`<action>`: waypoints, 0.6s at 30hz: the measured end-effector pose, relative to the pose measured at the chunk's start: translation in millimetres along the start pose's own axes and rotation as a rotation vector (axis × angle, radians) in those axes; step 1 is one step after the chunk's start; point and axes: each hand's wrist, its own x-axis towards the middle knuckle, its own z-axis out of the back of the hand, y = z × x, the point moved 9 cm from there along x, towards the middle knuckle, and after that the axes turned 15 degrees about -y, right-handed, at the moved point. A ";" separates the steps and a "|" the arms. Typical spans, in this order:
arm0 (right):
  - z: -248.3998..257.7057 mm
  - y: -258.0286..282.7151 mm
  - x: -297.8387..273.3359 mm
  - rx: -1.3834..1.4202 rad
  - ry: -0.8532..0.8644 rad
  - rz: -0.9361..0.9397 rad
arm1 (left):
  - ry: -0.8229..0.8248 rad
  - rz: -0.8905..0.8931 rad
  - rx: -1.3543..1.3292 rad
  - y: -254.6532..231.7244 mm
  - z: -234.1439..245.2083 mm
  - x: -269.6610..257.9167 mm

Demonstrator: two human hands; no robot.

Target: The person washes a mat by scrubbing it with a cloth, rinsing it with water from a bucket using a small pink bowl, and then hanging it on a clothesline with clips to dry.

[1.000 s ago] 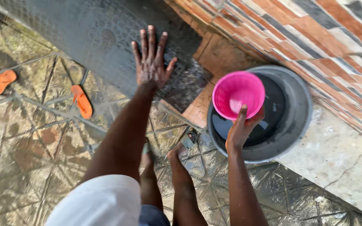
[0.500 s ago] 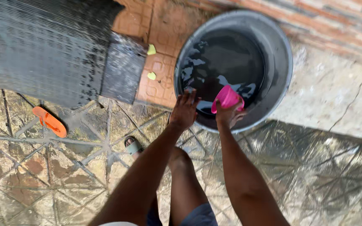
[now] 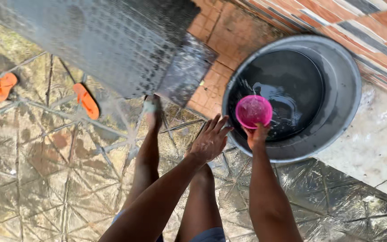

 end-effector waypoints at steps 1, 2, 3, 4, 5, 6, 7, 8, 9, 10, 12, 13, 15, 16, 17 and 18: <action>-3.3 17.7 -20.6 0.101 0.107 0.073 | -0.006 0.012 -0.002 -1.4 15.0 4.9; -6.1 33.5 -45.6 0.203 0.214 0.145 | -0.079 0.030 -0.078 -3.1 35.7 11.5; -3.1 37.7 -69.6 0.194 0.224 0.145 | -0.155 0.046 -0.147 -2.0 59.0 16.3; 0.7 51.4 -98.7 0.220 0.306 0.198 | -0.163 0.055 -0.142 -1.3 76.9 16.7; 4.1 72.3 -126.1 0.254 0.383 0.262 | -0.186 0.114 -0.220 1.9 93.3 20.3; 6.4 88.0 -150.7 0.270 0.425 0.292 | -0.208 0.171 -0.299 6.7 108.7 24.5; 10.7 94.6 -176.9 0.278 0.463 0.313 | -0.213 0.179 -0.303 8.7 123.5 25.7; 14.7 101.5 -201.3 0.296 0.493 0.333 | -0.239 0.227 -0.387 15.1 138.9 27.0; 12.4 113.7 -223.5 0.315 0.540 0.354 | -0.280 0.272 -0.463 25.1 155.4 31.4; 17.0 122.8 -251.7 0.386 0.629 0.325 | -0.299 0.276 -0.458 29.2 169.6 36.7; -6.1 134.7 -301.4 0.456 0.738 0.290 | -0.146 0.549 -0.984 47.6 174.8 43.1; -13.0 135.0 -319.6 0.298 0.668 0.268 | -0.161 0.550 -0.986 56.5 193.0 42.8; -50.7 129.2 -359.3 0.131 0.609 0.251 | 0.001 0.553 -1.452 59.2 223.0 39.2; -78.8 126.3 -385.2 0.026 0.672 0.301 | -0.018 0.551 -1.454 69.4 243.7 37.8; -107.0 122.1 -410.1 -0.082 0.736 0.348 | -0.072 0.607 -1.457 85.3 263.0 34.1; -136.6 114.3 -429.7 -0.151 0.783 0.289 | -0.127 0.663 -1.460 104.0 281.7 29.7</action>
